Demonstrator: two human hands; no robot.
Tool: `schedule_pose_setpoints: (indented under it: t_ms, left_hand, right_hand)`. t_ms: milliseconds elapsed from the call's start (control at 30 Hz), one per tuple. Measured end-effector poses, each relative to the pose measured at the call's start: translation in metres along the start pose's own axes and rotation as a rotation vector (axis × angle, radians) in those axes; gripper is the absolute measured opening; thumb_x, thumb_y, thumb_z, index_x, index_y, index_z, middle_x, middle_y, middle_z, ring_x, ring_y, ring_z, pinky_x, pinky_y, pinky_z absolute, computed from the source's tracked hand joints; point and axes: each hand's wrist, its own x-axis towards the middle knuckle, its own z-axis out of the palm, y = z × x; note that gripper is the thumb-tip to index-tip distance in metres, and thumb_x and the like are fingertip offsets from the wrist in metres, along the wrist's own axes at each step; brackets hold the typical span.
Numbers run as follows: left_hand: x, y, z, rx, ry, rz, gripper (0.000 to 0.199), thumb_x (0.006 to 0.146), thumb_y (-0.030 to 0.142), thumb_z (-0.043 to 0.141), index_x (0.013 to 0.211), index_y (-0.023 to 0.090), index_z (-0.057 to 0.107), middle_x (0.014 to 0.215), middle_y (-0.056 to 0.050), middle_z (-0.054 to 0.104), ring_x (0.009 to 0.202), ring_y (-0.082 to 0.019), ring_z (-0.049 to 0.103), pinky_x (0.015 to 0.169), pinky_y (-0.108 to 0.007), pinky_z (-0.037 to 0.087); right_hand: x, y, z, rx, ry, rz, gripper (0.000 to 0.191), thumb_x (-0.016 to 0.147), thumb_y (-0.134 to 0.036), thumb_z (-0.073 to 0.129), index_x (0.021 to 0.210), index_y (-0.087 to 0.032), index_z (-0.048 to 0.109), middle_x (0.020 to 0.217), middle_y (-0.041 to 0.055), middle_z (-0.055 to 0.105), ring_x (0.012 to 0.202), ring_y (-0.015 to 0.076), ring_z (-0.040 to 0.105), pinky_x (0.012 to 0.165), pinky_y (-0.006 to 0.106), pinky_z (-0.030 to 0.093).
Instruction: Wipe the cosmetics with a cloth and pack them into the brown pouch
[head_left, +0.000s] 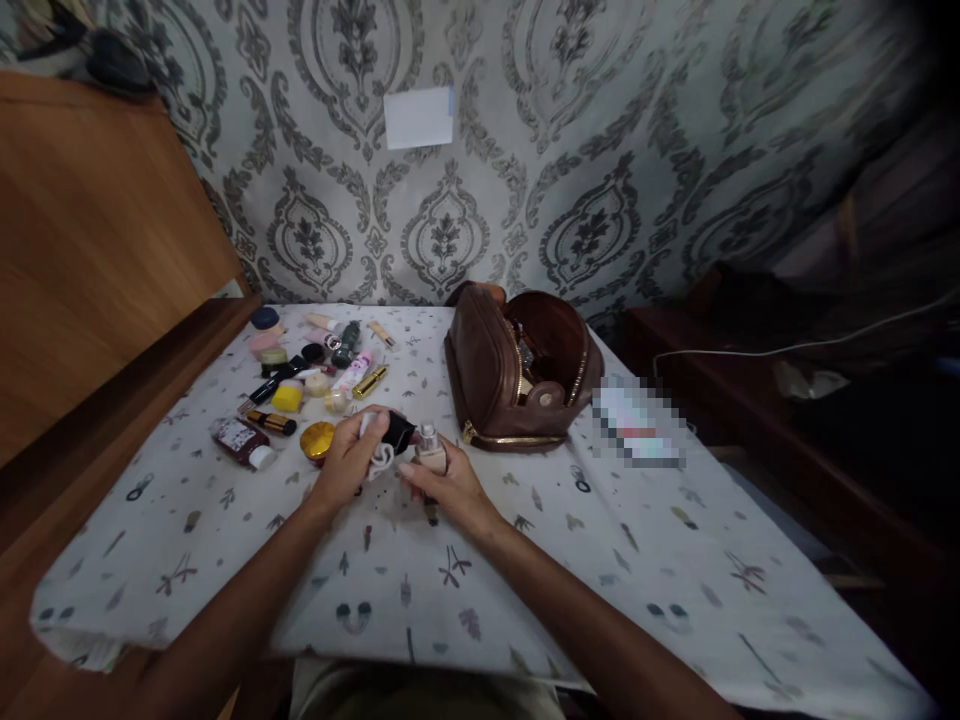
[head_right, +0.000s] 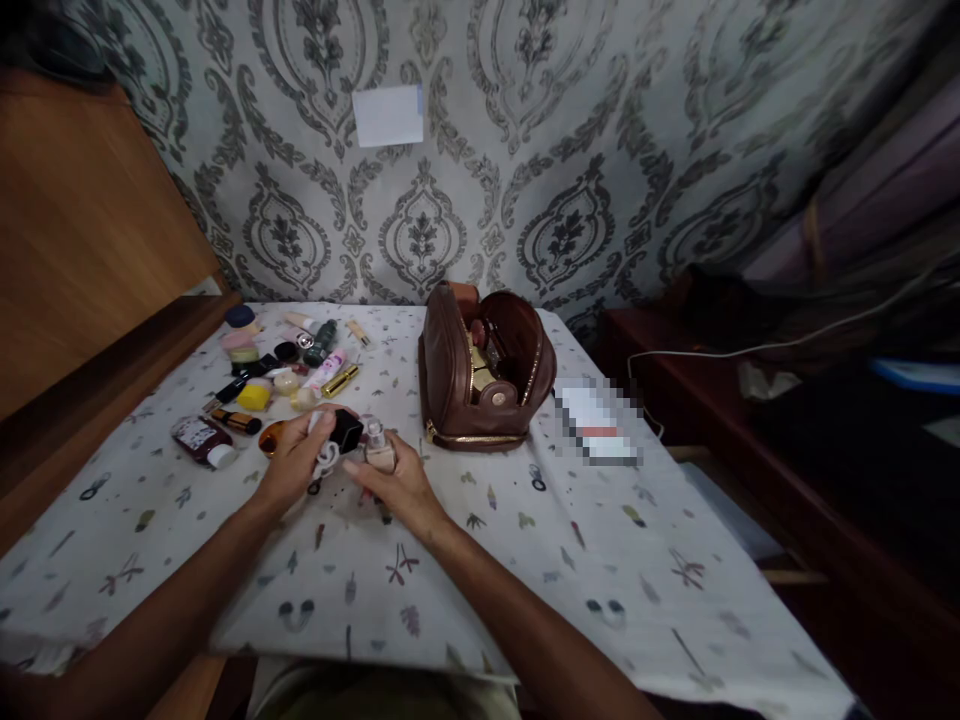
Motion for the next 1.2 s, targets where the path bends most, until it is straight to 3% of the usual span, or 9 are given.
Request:
schedule_pose_setpoints:
  t_ms: [67, 167, 333, 467, 600, 800, 1067, 1200]
  left_hand:
    - [0.001, 0.0, 0.0, -0.105, 0.052, -0.106, 0.054, 0.072, 0.071, 0.066, 0.077, 0.017, 0.068, 0.062, 0.002, 0.059, 0.054, -0.012, 0.049, 0.053, -0.022, 0.043]
    - [0.003, -0.004, 0.001, -0.203, 0.103, -0.225, 0.055, 0.068, 0.072, 0.07, 0.069, 0.018, 0.062, 0.055, 0.004, 0.051, 0.046, -0.009, 0.04, 0.04, -0.02, 0.031]
    - [0.005, -0.007, 0.001, -0.229, 0.174, -0.27, 0.054, 0.067, 0.072, 0.07, 0.063, 0.02, 0.053, 0.05, 0.006, 0.046, 0.042, -0.008, 0.037, 0.039, -0.021, 0.024]
    - [0.005, -0.006, 0.0, -0.186, 0.188, -0.202, 0.051, 0.07, 0.069, 0.07, 0.066, 0.02, 0.056, 0.055, 0.005, 0.048, 0.05, -0.009, 0.041, 0.045, -0.021, 0.03]
    - [0.005, -0.006, -0.003, 0.007, 0.095, -0.051, 0.043, 0.077, 0.06, 0.067, 0.068, 0.018, 0.063, 0.059, 0.003, 0.052, 0.058, -0.012, 0.048, 0.054, -0.022, 0.037]
    - [0.005, 0.001, -0.007, 0.253, -0.033, 0.158, 0.023, 0.085, 0.039, 0.062, 0.083, 0.019, 0.074, 0.081, -0.002, 0.07, 0.079, -0.018, 0.061, 0.076, -0.026, 0.045]
    - [0.0, -0.01, 0.001, 0.26, -0.072, 0.178, 0.021, 0.082, 0.039, 0.067, 0.084, 0.02, 0.075, 0.079, -0.002, 0.066, 0.076, -0.018, 0.059, 0.075, -0.027, 0.044]
    - [0.003, -0.011, -0.003, 0.239, -0.047, 0.128, 0.029, 0.087, 0.045, 0.061, 0.094, 0.021, 0.074, 0.088, -0.004, 0.069, 0.083, -0.02, 0.062, 0.079, -0.027, 0.046]
  right_hand:
    - [0.0, -0.001, -0.001, -0.074, -0.005, 0.006, 0.049, 0.066, -0.047, 0.08, 0.098, -0.02, 0.056, 0.064, -0.0068, 0.054, 0.048, 0.0093, 0.046, 0.047, 0.023, 0.04]
    - [0.0, 0.0, -0.002, -0.239, 0.026, -0.02, 0.04, 0.068, -0.042, 0.078, 0.091, -0.021, 0.053, 0.064, -0.0074, 0.049, 0.048, 0.0089, 0.044, 0.045, 0.022, 0.037]
    - [0.0, 0.002, -0.003, -0.388, 0.083, -0.152, 0.026, 0.075, -0.038, 0.069, 0.084, -0.021, 0.052, 0.066, -0.0058, 0.047, 0.056, 0.0103, 0.043, 0.051, 0.022, 0.036]
    - [-0.003, -0.003, -0.001, -0.473, 0.07, -0.172, 0.023, 0.074, -0.036, 0.067, 0.08, -0.021, 0.051, 0.064, -0.006, 0.047, 0.059, 0.0106, 0.042, 0.055, 0.022, 0.035]
    - [-0.004, -0.003, 0.0, -0.534, 0.024, -0.114, 0.021, 0.073, -0.035, 0.065, 0.077, -0.021, 0.051, 0.062, -0.0061, 0.047, 0.058, 0.011, 0.041, 0.053, 0.022, 0.032]
    - [-0.003, -0.002, -0.001, -0.543, 0.003, -0.072, 0.02, 0.072, -0.034, 0.065, 0.08, -0.02, 0.054, 0.068, -0.0038, 0.053, 0.062, 0.013, 0.046, 0.057, 0.024, 0.035]
    - [-0.005, -0.002, 0.0, -0.559, 0.028, -0.049, 0.025, 0.067, -0.021, 0.064, 0.091, -0.019, 0.059, 0.068, -0.0041, 0.055, 0.061, 0.0134, 0.048, 0.058, 0.024, 0.037]
    - [-0.003, -0.001, -0.002, -0.454, 0.041, -0.09, 0.02, 0.069, -0.025, 0.065, 0.087, -0.021, 0.057, 0.064, -0.0052, 0.052, 0.057, 0.0127, 0.046, 0.054, 0.023, 0.036]
